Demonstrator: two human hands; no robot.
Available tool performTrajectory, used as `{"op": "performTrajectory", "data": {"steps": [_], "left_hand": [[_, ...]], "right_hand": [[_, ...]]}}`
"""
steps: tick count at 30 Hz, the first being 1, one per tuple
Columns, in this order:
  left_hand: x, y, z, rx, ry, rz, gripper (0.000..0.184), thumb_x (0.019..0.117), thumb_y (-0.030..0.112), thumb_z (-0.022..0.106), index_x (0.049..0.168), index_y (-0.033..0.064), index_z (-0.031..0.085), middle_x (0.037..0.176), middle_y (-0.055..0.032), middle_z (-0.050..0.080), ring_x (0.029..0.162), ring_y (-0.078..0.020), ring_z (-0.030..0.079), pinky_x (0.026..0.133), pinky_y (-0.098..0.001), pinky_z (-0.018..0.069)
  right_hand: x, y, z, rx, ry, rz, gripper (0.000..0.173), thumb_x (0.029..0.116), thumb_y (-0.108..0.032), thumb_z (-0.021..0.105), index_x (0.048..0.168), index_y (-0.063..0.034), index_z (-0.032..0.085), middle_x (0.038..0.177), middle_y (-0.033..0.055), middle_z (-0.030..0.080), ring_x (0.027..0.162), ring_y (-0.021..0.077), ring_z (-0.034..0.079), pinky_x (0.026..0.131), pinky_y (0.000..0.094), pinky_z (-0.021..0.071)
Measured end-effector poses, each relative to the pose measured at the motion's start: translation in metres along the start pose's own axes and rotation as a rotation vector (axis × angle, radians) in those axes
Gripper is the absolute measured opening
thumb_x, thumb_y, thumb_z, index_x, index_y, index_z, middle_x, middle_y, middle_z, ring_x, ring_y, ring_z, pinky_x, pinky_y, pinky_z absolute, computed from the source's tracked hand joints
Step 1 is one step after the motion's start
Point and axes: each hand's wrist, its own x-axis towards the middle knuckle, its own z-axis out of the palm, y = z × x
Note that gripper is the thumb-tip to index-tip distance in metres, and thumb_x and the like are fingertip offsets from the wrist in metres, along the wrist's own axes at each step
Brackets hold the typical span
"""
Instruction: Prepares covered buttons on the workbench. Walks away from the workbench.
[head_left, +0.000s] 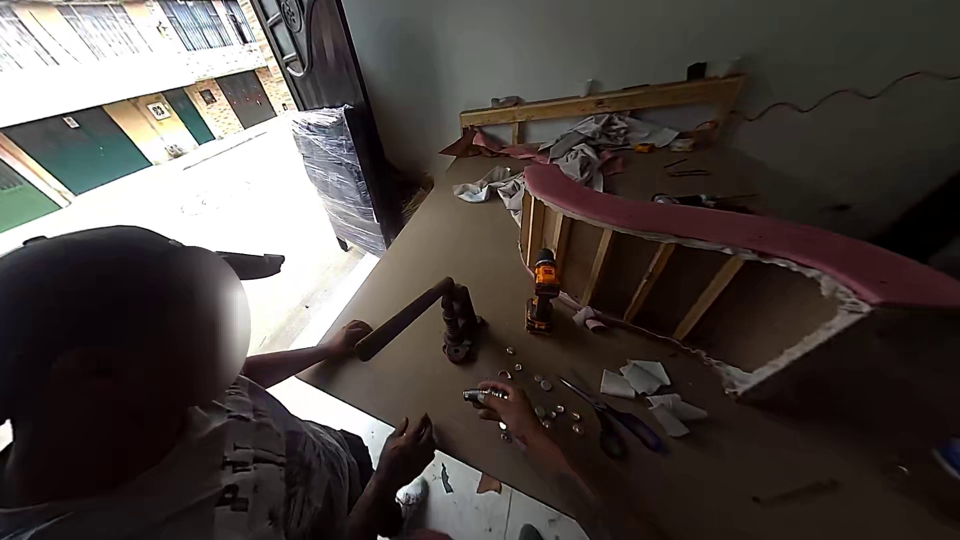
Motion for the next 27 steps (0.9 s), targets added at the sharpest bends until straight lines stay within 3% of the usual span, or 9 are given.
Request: {"op": "performTrajectory", "data": {"steps": [2,5,8,10,13,15,20,23,27], "left_hand": [[-0.005,-0.048,0.005,-0.072,0.075,-0.167,0.034,0.1067,0.017,0.052,0.131,-0.0050,0.059,0.090,-0.0186,0.071,0.071,-0.0236,0.069,0.068,-0.0415,0.0612],[0.044,-0.090,0.018,-0.143,0.142,-0.357,0.043,0.1091,0.027,0.049,0.148,0.0067,0.049,0.101,-0.0210,0.071,0.067,-0.0252,0.067,0.057,-0.0367,0.0576],[0.087,-0.095,0.037,-0.218,0.130,-0.347,0.053,0.1079,0.033,0.053,0.154,0.0108,0.042,0.109,-0.0212,0.069,0.069,-0.0247,0.066,0.056,-0.0348,0.0573],[0.106,-0.090,0.051,-0.229,0.134,-0.307,0.047,0.1064,0.027,0.057,0.146,0.0043,0.051,0.099,-0.0208,0.068,0.064,-0.0212,0.063,0.055,-0.0330,0.0559],[0.117,-0.083,0.063,-0.272,0.110,-0.293,0.041,0.1053,0.020,0.059,0.140,-0.0010,0.055,0.091,-0.0203,0.067,0.063,-0.0209,0.063,0.059,-0.0348,0.0581],[0.123,-0.080,0.069,-0.321,0.096,-0.278,0.043,0.1050,0.019,0.060,0.142,-0.0017,0.054,0.095,-0.0222,0.067,0.068,-0.0224,0.065,0.062,-0.0364,0.0595],[0.134,-0.074,0.084,-0.511,0.038,-0.206,0.042,0.1069,0.022,0.056,0.141,-0.0026,0.056,0.108,-0.0261,0.067,0.074,-0.0230,0.067,0.067,-0.0368,0.0608],[0.137,-0.070,0.086,-0.635,-0.022,-0.167,0.037,0.1080,0.019,0.053,0.137,-0.0033,0.057,0.109,-0.0268,0.067,0.078,-0.0242,0.068,0.071,-0.0377,0.0608],[0.140,-0.060,0.079,-0.727,-0.092,-0.123,0.038,0.1090,0.020,0.050,0.138,-0.0038,0.055,0.120,-0.0289,0.063,0.082,-0.0248,0.068,0.072,-0.0371,0.0596]], "right_hand": [[-0.039,0.000,-0.007,0.113,-0.049,-0.046,0.036,0.0951,-0.011,0.072,0.127,0.0029,0.064,0.114,0.0232,0.072,0.096,0.0369,0.075,0.083,0.0494,0.0655],[-0.081,-0.012,-0.011,0.164,-0.141,-0.128,0.040,0.0958,-0.015,0.072,0.130,0.0034,0.063,0.122,0.0241,0.069,0.103,0.0409,0.072,0.085,0.0537,0.0643],[-0.110,-0.020,-0.014,0.057,-0.180,-0.227,0.038,0.0956,-0.021,0.074,0.128,-0.0022,0.068,0.124,0.0164,0.071,0.104,0.0338,0.072,0.087,0.0475,0.0644],[-0.115,-0.031,-0.020,-0.077,-0.190,-0.305,0.034,0.0957,-0.025,0.074,0.127,-0.0107,0.071,0.122,0.0063,0.073,0.108,0.0227,0.071,0.093,0.0398,0.0618],[-0.111,-0.043,-0.034,-0.179,-0.228,-0.364,0.033,0.0971,-0.029,0.072,0.128,-0.0178,0.071,0.127,0.0008,0.071,0.117,0.0177,0.067,0.100,0.0379,0.0589],[-0.107,-0.047,-0.043,-0.159,-0.239,-0.388,0.037,0.0966,-0.032,0.073,0.130,-0.0179,0.071,0.128,0.0031,0.068,0.117,0.0196,0.065,0.100,0.0388,0.0581],[-0.102,-0.061,-0.056,0.041,-0.317,-0.487,0.049,0.0994,-0.036,0.069,0.136,-0.0041,0.063,0.132,0.0152,0.066,0.117,0.0260,0.065,0.101,0.0416,0.0570],[-0.098,-0.066,-0.058,0.145,-0.376,-0.519,0.051,0.1009,-0.039,0.065,0.139,-0.0057,0.061,0.131,0.0148,0.066,0.116,0.0227,0.064,0.100,0.0381,0.0546],[-0.097,-0.072,-0.054,0.210,-0.419,-0.528,0.055,0.0998,-0.044,0.065,0.142,-0.0091,0.059,0.134,0.0162,0.064,0.121,0.0261,0.062,0.105,0.0426,0.0516]]}}
